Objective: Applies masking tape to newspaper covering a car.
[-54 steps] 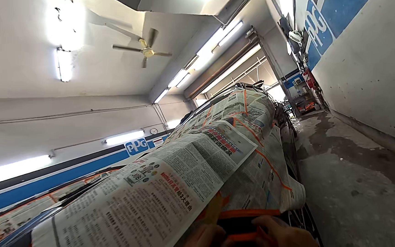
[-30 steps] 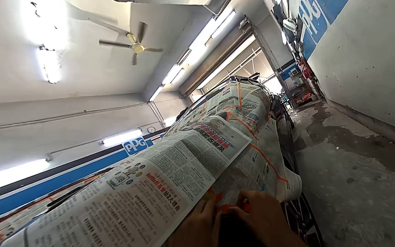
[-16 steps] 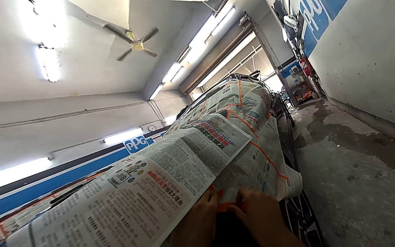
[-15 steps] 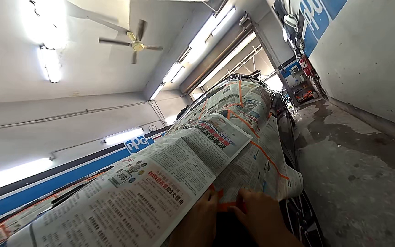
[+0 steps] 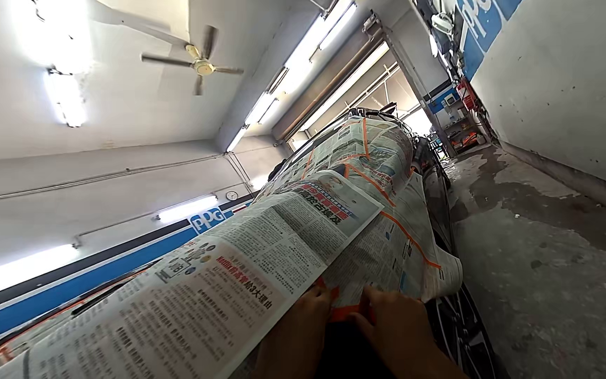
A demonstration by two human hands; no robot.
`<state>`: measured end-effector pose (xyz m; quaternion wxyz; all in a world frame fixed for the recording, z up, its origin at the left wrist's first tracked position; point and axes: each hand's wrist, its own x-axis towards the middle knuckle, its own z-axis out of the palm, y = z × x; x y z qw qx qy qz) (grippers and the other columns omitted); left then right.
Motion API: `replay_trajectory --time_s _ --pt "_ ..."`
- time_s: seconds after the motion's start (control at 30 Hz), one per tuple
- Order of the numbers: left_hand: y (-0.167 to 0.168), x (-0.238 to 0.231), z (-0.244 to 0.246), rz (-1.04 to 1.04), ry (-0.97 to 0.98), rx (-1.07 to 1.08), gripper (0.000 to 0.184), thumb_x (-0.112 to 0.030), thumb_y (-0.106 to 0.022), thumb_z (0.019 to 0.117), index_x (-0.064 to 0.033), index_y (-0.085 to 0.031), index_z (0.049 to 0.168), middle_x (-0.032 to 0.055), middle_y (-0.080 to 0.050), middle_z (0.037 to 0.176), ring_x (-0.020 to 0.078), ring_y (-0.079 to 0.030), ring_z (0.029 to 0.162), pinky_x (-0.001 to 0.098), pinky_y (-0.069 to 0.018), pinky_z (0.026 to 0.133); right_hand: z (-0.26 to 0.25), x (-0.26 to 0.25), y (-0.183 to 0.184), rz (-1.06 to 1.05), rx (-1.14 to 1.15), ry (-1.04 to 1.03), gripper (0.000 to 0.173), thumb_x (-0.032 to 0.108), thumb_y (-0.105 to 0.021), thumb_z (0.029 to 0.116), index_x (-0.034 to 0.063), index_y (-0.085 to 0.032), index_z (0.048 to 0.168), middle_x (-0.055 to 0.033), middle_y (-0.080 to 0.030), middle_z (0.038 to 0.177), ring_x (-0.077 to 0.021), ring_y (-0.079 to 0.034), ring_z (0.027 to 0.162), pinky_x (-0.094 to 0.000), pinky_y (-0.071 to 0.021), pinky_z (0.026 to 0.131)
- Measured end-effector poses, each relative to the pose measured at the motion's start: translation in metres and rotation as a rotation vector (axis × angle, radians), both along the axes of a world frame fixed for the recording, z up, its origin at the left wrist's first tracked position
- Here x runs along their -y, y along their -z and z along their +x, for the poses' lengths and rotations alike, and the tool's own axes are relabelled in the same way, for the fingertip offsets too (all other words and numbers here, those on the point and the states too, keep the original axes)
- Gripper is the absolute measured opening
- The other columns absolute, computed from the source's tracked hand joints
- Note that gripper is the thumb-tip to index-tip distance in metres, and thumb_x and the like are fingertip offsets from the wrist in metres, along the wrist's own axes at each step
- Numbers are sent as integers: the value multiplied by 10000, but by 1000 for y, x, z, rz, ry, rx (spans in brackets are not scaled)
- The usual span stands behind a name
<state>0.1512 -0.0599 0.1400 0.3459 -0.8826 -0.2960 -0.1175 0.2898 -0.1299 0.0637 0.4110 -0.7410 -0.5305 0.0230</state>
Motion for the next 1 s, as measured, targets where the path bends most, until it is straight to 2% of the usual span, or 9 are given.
replay_trajectory --time_s 0.23,0.4,0.47,0.63,0.7,0.9,1.0 --pt "-8 -2 4 -62 -68 -105 121 -174 -682 966 -107 -756 1035 90 -715 1049 255 -700 997 420 -563 883 0 0 3 -5 -7 -3 445 547 -555 999 149 -685 1152 -112 -729 925 -311 -723 922 -523 -551 750" --pt "-10 -8 6 -32 31 -152 72 -130 -721 933 -85 -761 973 97 -722 972 263 -707 939 424 -574 840 1 -1 7 28 2 -1 435 541 -566 996 151 -689 1147 -106 -725 895 -308 -722 888 -517 -548 732" --pt "-11 -9 5 -39 96 -147 50 -71 -727 907 -68 -765 940 113 -723 932 277 -713 903 434 -582 816 2 0 8 47 2 -15 429 532 -571 998 150 -693 1151 -104 -727 902 -305 -722 892 -522 -549 741" --pt "-17 -14 5 -113 145 -185 64 -22 -704 910 -50 -756 937 124 -712 923 280 -706 892 435 -582 824 3 7 9 123 36 -12 395 513 -578 1000 153 -711 1095 -82 -721 855 -282 -720 851 -506 -549 716" --pt "-20 -12 5 -148 108 -220 79 -38 -674 942 -48 -743 979 124 -707 955 279 -702 909 438 -576 843 2 9 7 123 51 -3 391 515 -576 1002 163 -717 1097 -75 -725 861 -273 -720 857 -491 -548 718" --pt "-18 -23 1 -76 188 -197 31 -83 -728 920 -85 -757 928 78 -702 893 233 -707 842 418 -592 771 1 10 10 154 72 9 377 520 -590 990 174 -725 1057 -52 -712 817 -247 -713 805 -464 -542 675" --pt "-23 -20 3 -124 140 -225 51 -96 -713 938 -87 -760 955 76 -705 916 230 -705 868 410 -587 799 1 12 8 135 74 3 373 521 -584 994 182 -723 1064 -48 -709 820 -239 -709 812 -456 -537 681"
